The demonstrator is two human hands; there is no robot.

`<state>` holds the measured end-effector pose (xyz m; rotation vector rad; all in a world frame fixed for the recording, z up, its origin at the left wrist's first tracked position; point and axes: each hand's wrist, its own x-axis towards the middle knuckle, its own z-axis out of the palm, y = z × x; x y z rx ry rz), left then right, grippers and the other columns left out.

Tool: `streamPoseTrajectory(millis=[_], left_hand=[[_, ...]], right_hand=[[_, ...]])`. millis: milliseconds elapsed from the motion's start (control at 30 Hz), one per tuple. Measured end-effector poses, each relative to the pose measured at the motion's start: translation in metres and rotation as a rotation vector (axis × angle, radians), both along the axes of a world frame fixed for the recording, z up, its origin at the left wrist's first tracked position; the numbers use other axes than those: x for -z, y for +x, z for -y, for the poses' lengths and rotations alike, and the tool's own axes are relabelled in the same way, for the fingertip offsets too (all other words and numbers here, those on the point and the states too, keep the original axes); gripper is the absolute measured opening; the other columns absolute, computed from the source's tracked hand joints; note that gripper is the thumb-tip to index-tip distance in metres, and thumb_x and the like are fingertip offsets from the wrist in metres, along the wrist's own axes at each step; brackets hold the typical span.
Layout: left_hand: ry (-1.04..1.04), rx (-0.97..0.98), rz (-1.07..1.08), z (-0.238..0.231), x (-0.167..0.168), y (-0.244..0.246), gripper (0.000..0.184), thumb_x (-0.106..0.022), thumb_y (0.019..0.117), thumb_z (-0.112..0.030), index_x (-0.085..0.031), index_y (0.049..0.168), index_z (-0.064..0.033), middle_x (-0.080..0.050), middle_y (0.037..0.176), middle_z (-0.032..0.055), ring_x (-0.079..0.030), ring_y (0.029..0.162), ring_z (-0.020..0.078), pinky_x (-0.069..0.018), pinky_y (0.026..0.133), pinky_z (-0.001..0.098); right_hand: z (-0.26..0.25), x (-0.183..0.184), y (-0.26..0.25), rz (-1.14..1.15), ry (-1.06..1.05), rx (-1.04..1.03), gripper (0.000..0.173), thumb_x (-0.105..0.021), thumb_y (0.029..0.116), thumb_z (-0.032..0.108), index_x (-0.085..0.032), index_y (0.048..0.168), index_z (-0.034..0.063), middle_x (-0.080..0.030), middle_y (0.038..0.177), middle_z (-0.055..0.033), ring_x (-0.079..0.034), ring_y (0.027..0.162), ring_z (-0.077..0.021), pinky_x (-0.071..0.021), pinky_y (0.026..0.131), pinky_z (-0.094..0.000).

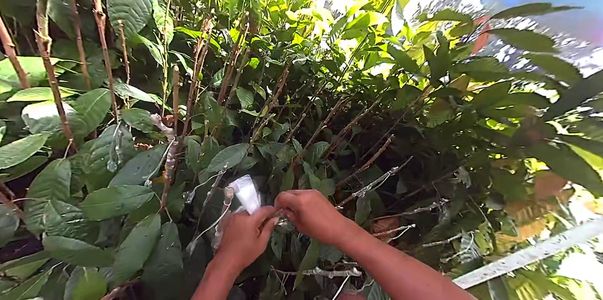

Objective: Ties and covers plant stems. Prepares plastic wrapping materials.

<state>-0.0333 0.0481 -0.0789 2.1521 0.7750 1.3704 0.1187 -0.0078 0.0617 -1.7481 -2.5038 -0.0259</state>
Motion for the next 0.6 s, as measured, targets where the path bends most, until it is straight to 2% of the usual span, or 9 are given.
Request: streamPoseTrajectory(millis=[67, 133, 233, 300, 400, 433, 500, 533, 600], left_hand=[[0.094, -0.056, 0.095, 0.002, 0.002, 0.006, 0.028, -0.059, 0.0953, -0.026, -0.078, 0.109, -0.0094, -0.074, 0.077, 0.0080, -0.069, 0.060, 0.0243, -0.0573, 0.058, 0.0507], [0.143, -0.090, 0.179, 0.002, 0.005, 0.009, 0.026, -0.057, 0.0962, -0.023, -0.078, 0.104, -0.0093, -0.074, 0.077, 0.0061, -0.070, 0.062, 0.0180, -0.0582, 0.060, 0.0402], [0.082, -0.054, 0.272, -0.002, 0.010, 0.009, 0.026, -0.056, 0.0978, -0.022, -0.078, 0.104, -0.0094, -0.075, 0.081, 0.0027, -0.068, 0.066, 0.0076, -0.0578, 0.065, 0.0270], [0.002, -0.032, 0.295, -0.008, 0.010, 0.005, 0.027, -0.057, 0.0992, -0.025, -0.078, 0.106, -0.0099, -0.075, 0.083, 0.0012, -0.067, 0.065, 0.0059, -0.0584, 0.063, 0.0277], [-0.085, 0.006, 0.310, -0.010, 0.003, 0.005, 0.024, -0.060, 0.0986, -0.021, -0.078, 0.107, -0.0079, -0.075, 0.084, 0.0025, -0.067, 0.063, 0.0062, -0.0591, 0.060, 0.0271], [-0.093, 0.015, 0.268, -0.007, -0.001, 0.006, 0.022, -0.061, 0.0982, -0.020, -0.078, 0.107, -0.0085, -0.075, 0.086, 0.0035, -0.069, 0.065, 0.0091, -0.0602, 0.062, 0.0306], [-0.084, 0.034, 0.142, 0.003, -0.008, 0.010, 0.020, -0.063, 0.0972, -0.019, -0.079, 0.105, -0.0102, -0.076, 0.088, 0.0075, -0.073, 0.072, 0.0210, -0.0609, 0.069, 0.0466], [-0.076, 0.040, 0.097, 0.009, -0.007, 0.010, 0.020, -0.063, 0.0971, -0.018, -0.079, 0.105, -0.0112, -0.076, 0.088, 0.0082, -0.074, 0.074, 0.0247, -0.0602, 0.070, 0.0517], [-0.122, 0.070, 0.084, 0.012, -0.004, 0.004, 0.023, -0.059, 0.0995, -0.018, -0.077, 0.110, -0.0100, -0.077, 0.093, 0.0068, -0.075, 0.077, 0.0220, -0.0625, 0.073, 0.0490]], right_hand=[[-0.001, -0.003, -0.005, -0.117, -0.142, 0.106, 0.020, -0.060, 0.0992, 0.009, -0.068, 0.116, 0.0014, -0.071, 0.099, -0.0144, -0.070, 0.088, -0.0249, -0.0573, 0.083, -0.0422], [-0.005, -0.007, -0.005, -0.211, -0.268, 0.190, 0.027, -0.059, 0.1017, 0.012, -0.064, 0.126, 0.0018, -0.069, 0.094, -0.0131, -0.068, 0.079, -0.0206, -0.0581, 0.078, -0.0380], [-0.007, -0.011, 0.013, -0.253, -0.334, 0.235, 0.025, -0.061, 0.1025, 0.016, -0.067, 0.122, 0.0025, -0.069, 0.088, -0.0106, -0.065, 0.072, -0.0161, -0.0561, 0.072, -0.0341], [-0.002, -0.017, 0.025, -0.217, -0.327, 0.241, 0.021, -0.061, 0.1021, 0.017, -0.072, 0.114, 0.0032, -0.070, 0.090, -0.0099, -0.065, 0.075, -0.0148, -0.0556, 0.073, -0.0326], [0.013, -0.035, 0.012, -0.083, -0.309, 0.087, 0.023, -0.058, 0.1031, 0.015, -0.073, 0.112, 0.0008, -0.068, 0.102, -0.0158, -0.066, 0.092, -0.0241, -0.0544, 0.086, -0.0386], [0.014, -0.038, 0.004, -0.025, -0.255, 0.007, 0.022, -0.057, 0.1033, 0.015, -0.073, 0.109, 0.0008, -0.067, 0.101, -0.0163, -0.066, 0.092, -0.0265, -0.0553, 0.085, -0.0408], [0.001, -0.039, -0.003, 0.090, -0.127, -0.084, 0.020, -0.056, 0.1017, 0.012, -0.074, 0.105, 0.0022, -0.065, 0.102, -0.0182, -0.066, 0.097, -0.0330, -0.0563, 0.085, -0.0489], [-0.012, -0.035, -0.001, 0.124, -0.108, -0.069, 0.022, -0.056, 0.1023, 0.013, -0.075, 0.107, 0.0035, -0.065, 0.107, -0.0194, -0.065, 0.102, -0.0358, -0.0553, 0.088, -0.0523], [-0.026, -0.018, 0.007, 0.174, -0.147, 0.043, 0.026, -0.053, 0.1055, 0.018, -0.073, 0.116, 0.0046, -0.065, 0.119, -0.0224, -0.064, 0.109, -0.0407, -0.0532, 0.091, -0.0580]])
